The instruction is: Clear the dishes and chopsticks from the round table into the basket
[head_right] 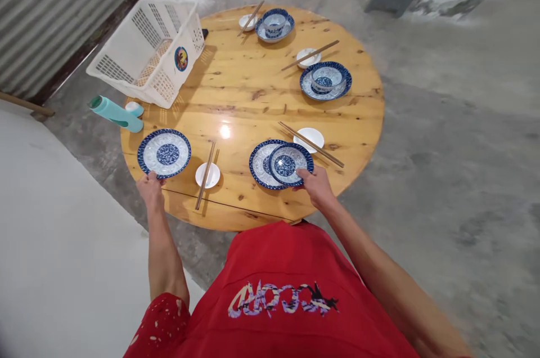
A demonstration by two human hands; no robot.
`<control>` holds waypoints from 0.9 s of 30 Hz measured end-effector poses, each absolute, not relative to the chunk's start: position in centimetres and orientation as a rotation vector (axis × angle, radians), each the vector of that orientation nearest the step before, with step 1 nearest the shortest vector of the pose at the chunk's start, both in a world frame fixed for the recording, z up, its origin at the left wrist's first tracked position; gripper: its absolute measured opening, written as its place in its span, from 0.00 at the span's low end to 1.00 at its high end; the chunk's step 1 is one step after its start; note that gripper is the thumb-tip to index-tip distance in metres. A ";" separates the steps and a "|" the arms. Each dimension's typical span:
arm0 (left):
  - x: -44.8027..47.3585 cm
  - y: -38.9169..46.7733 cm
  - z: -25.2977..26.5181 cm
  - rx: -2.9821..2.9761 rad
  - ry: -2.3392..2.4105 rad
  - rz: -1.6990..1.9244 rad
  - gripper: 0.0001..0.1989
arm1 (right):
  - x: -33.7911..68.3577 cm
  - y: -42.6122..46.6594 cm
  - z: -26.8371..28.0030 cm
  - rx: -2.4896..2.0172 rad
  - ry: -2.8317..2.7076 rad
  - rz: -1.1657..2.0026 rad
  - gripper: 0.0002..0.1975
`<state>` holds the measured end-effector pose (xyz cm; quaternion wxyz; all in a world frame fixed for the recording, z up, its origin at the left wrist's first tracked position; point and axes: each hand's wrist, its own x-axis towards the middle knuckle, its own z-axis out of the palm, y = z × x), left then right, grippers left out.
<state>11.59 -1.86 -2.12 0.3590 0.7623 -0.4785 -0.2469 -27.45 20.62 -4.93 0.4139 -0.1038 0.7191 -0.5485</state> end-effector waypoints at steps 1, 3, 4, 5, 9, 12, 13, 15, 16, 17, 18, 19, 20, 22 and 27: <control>11.1 -1.5 -1.2 1.901 -1.242 -0.642 0.11 | -27.9 21.6 -4.7 -0.264 1.821 -1.402 0.09; 9.3 -0.4 0.5 1.803 -1.304 -0.669 0.12 | -28.8 23.6 -4.4 -0.235 1.868 -1.450 0.11; 8.1 0.3 1.1 1.775 -1.360 -0.702 0.13 | -29.2 24.6 -4.4 -0.207 1.898 -1.474 0.12; 6.6 1.1 1.6 1.748 -1.412 -0.752 0.14 | -29.5 25.6 -4.5 -0.172 1.930 -1.497 0.12; -0.4 4.2 1.4 1.651 -1.588 -1.104 0.14 | -30.3 28.9 -5.4 -0.044 2.010 -1.544 0.13; -4.8 6.1 -0.2 1.677 -1.806 -1.200 0.15 | -30.2 30.4 -5.7 0.017 2.019 -1.558 0.13; -5.9 6.6 -0.7 1.688 -1.891 -1.188 0.15 | -30.1 30.8 -5.7 0.042 2.018 -1.568 0.13; -7.4 7.3 -1.7 1.697 -2.051 -1.153 0.15 | -29.9 31.2 -5.6 0.094 2.006 -1.592 0.13; -7.9 7.5 -2.0 1.698 -2.117 -1.141 0.15 | -29.9 31.3 -5.6 0.117 1.998 -1.604 0.13; -8.3 7.6 -2.4 1.702 -2.171 -1.132 0.16 | -29.8 31.4 -5.5 0.134 1.992 -1.615 0.12; -8.6 7.7 -2.6 1.708 -2.212 -1.126 0.16 | -29.8 31.5 -5.5 0.147 1.990 -1.621 0.12; -8.7 7.7 -2.9 1.716 -2.242 -1.123 0.16 | -29.9 31.5 -5.5 0.153 1.991 -1.622 0.12; -8.8 7.7 -3.1 1.728 -2.261 -1.120 0.16 | -29.9 31.6 -5.6 0.153 1.993 -1.615 0.12; -8.9 7.7 -3.4 1.752 -2.275 -1.125 0.16 | -30.0 31.6 -5.8 0.138 1.997 -1.584 0.11; -9.0 7.9 -4.1 1.764 -2.254 -1.166 0.16 | -30.2 31.5 -6.4 0.097 2.001 -1.559 0.13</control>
